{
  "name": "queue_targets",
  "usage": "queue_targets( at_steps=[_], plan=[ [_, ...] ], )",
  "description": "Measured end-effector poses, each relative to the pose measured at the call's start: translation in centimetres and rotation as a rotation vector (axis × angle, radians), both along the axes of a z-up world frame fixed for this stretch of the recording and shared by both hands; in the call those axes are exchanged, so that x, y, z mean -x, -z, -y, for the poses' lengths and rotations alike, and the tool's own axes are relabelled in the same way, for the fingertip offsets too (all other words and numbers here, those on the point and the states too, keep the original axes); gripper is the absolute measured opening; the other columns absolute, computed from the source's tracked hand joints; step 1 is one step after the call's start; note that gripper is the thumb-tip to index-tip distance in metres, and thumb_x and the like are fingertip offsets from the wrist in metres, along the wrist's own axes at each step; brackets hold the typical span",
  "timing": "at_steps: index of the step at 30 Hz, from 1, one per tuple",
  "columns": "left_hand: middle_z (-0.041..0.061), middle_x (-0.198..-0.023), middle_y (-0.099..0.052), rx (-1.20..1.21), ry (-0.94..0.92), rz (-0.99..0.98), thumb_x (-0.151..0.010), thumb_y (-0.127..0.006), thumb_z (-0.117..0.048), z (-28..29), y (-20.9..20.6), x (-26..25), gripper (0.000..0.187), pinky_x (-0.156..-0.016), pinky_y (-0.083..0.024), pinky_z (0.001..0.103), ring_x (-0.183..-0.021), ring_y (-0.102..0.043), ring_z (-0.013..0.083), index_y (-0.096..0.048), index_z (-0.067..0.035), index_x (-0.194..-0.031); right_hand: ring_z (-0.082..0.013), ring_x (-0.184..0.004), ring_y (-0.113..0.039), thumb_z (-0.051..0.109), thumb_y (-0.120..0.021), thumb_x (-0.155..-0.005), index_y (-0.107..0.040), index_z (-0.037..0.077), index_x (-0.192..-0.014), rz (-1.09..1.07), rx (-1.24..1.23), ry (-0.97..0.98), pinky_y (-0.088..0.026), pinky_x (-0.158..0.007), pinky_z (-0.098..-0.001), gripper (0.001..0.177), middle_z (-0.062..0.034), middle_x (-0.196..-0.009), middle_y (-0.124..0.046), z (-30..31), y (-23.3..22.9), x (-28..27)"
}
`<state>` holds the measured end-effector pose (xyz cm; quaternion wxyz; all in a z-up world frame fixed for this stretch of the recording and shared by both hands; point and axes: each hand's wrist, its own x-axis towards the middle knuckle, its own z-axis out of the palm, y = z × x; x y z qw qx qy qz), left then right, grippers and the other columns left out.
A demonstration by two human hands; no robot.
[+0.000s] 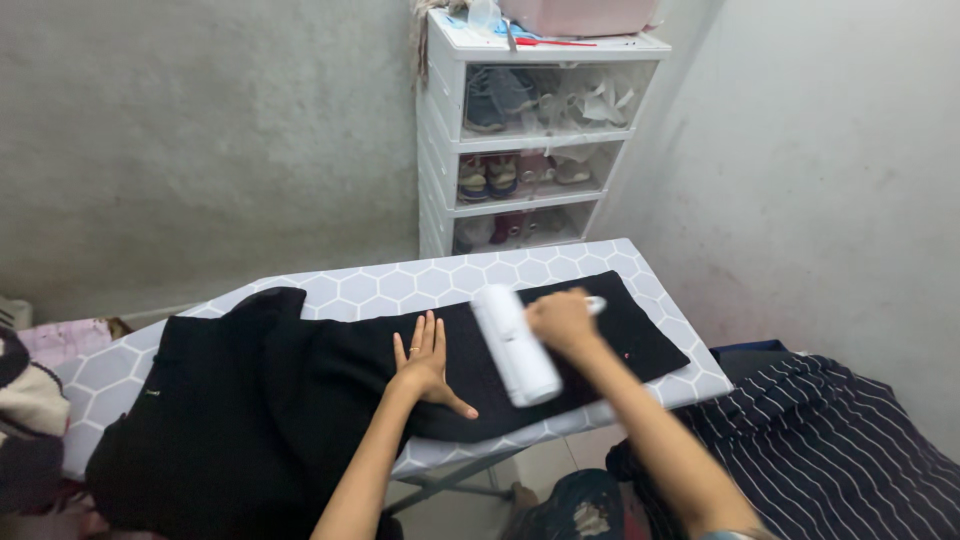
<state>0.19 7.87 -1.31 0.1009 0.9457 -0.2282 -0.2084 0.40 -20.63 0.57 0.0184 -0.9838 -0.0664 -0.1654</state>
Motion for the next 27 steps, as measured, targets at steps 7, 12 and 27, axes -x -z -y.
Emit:
queue_targets(
  at_steps=[7,12,27],
  plan=[
    [0.027,-0.167,0.025,-0.001,0.018,-0.007,-0.032,-0.095,-0.076,0.0,0.0,0.1,0.188,-0.119,0.016,0.067,-0.155,0.030,0.0351,0.020,0.005,-0.157,-0.0369,-0.088,-0.077,0.037,-0.049,-0.094,-0.083,0.015,-0.094,-0.058,0.251,0.685,-0.053,-0.082,-0.0509,0.041,-0.0171,-0.093,-0.079,24.5,-0.1,4.4],
    [0.028,-0.167,0.027,-0.025,0.018,-0.024,-0.034,-0.095,-0.075,0.2,-0.4,0.0,0.188,-0.117,0.016,0.070,-0.153,0.032,0.0370,0.021,0.006,-0.157,-0.0430,-0.113,-0.069,0.049,-0.048,-0.097,-0.079,0.008,-0.115,-0.136,-0.089,1.014,-0.051,-0.091,-0.0562,0.055,-0.0231,-0.120,-0.074,28.4,-0.7,5.3],
    [0.026,-0.169,0.024,0.006,-0.121,-0.046,-0.036,-0.088,-0.083,2.7,-0.6,0.1,0.176,-0.106,0.018,0.083,-0.151,0.036,0.0423,0.010,-0.010,-0.164,-0.0390,-0.084,-0.067,0.029,-0.076,-0.078,-0.059,0.008,-0.114,0.245,-0.571,0.556,-0.051,-0.075,-0.0520,0.045,-0.0188,-0.093,-0.071,17.6,5.5,-4.2]
  ],
)
